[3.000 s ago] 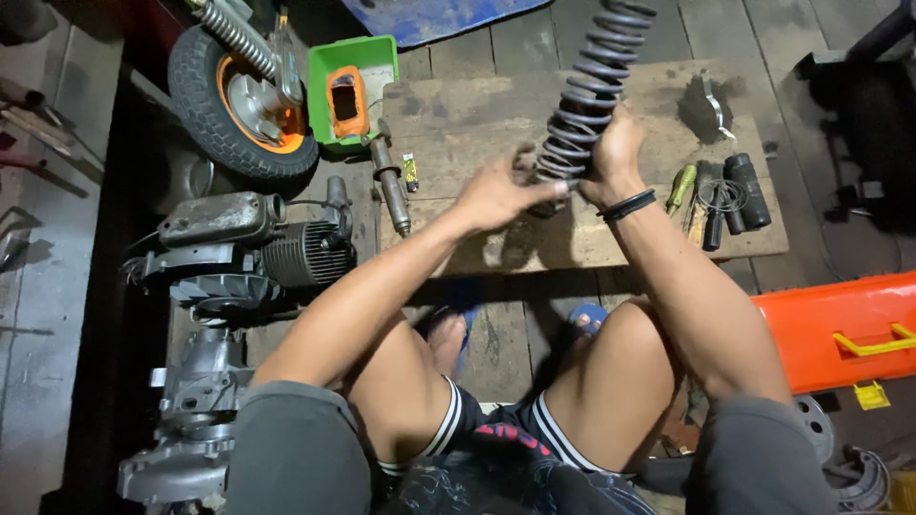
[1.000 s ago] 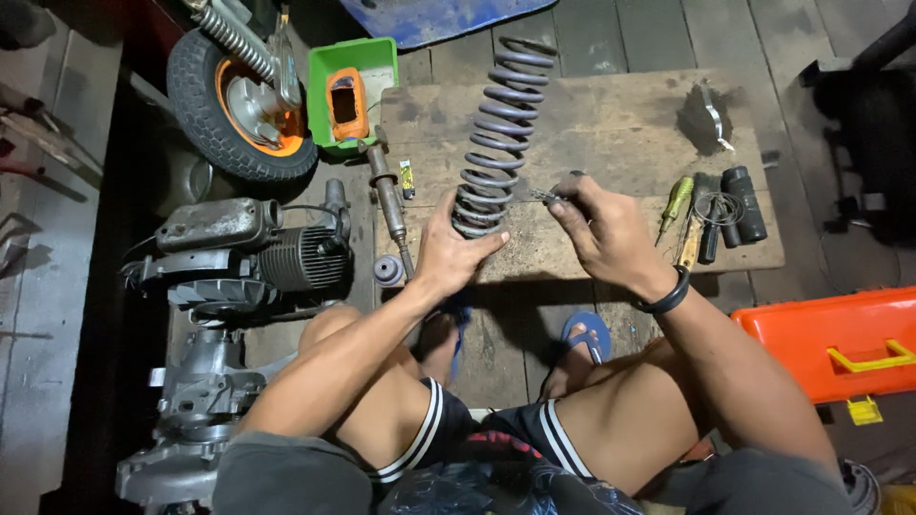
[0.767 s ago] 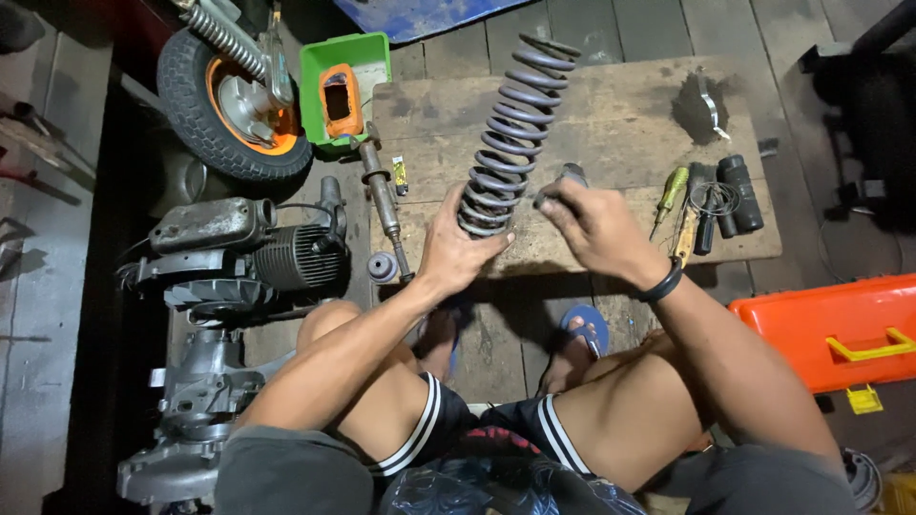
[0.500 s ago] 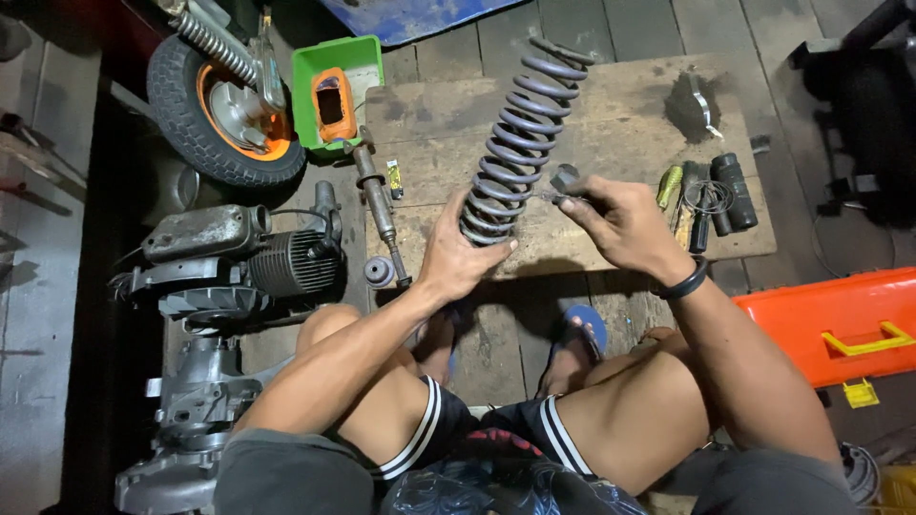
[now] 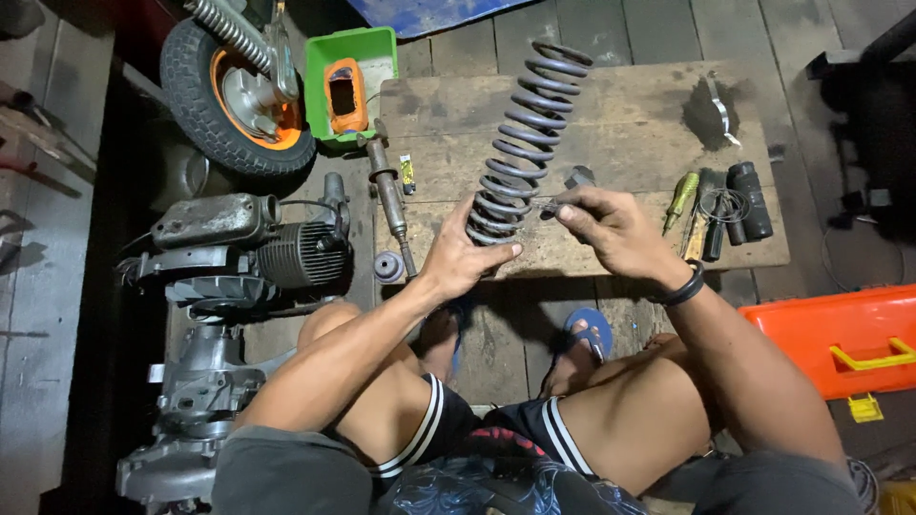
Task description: The person manipulates a motorcycle shock absorber spring and damper, assembling components by hand and using a tool to engage the spring.
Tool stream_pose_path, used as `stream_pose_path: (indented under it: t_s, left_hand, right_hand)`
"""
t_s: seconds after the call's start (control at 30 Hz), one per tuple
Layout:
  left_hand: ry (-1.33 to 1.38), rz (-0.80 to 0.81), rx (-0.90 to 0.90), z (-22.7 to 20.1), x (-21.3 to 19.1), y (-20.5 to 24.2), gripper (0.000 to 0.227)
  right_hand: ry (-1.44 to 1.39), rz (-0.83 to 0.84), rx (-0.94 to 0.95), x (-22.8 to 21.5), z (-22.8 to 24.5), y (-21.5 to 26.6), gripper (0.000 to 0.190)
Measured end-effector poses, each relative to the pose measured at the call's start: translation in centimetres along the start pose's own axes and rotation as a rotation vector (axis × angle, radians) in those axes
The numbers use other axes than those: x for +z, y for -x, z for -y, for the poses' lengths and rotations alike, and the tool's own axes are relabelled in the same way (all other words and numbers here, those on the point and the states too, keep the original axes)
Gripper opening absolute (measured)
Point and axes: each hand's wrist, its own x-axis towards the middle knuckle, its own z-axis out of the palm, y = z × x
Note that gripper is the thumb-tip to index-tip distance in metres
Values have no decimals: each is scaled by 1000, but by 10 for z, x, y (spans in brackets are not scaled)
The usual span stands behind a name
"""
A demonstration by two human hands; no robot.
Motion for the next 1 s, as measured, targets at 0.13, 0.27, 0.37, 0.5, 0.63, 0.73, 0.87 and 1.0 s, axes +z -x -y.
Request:
stream_pose_path:
  t_s: [0.13, 0.27, 0.37, 0.5, 0.63, 0.73, 0.87, 1.0]
  left_hand:
    - [-134, -16, 23, -7, -1, 3, 60]
    - [-235, -11, 40, -3, -1, 8, 65]
    - [-269, -5, 54, 3, -2, 8, 69]
    - [-266, -16, 67, 0, 0, 5, 69]
    - [-224, -3, 78, 4, -2, 8, 67]
    - [-122, 108, 94, 8, -1, 12, 63]
    - [107, 278, 17, 6, 0, 19, 54]
    - [242, 415, -7, 6, 3, 19, 50]
  right_hand:
    - [66, 19, -15, 8, -5, 0, 16]
    - [286, -41, -32, -2, -27, 1, 14]
    - [284, -27, 2, -4, -6, 2, 14]
    - [126, 61, 63, -1, 14, 4, 14]
    - [30, 98, 74, 3, 16, -1, 16]
    - [28, 55, 116, 6, 4, -5, 15]
    - [-26, 75, 82, 9, 1, -13, 14]
    - [-17, 133, -23, 10, -3, -17, 14]
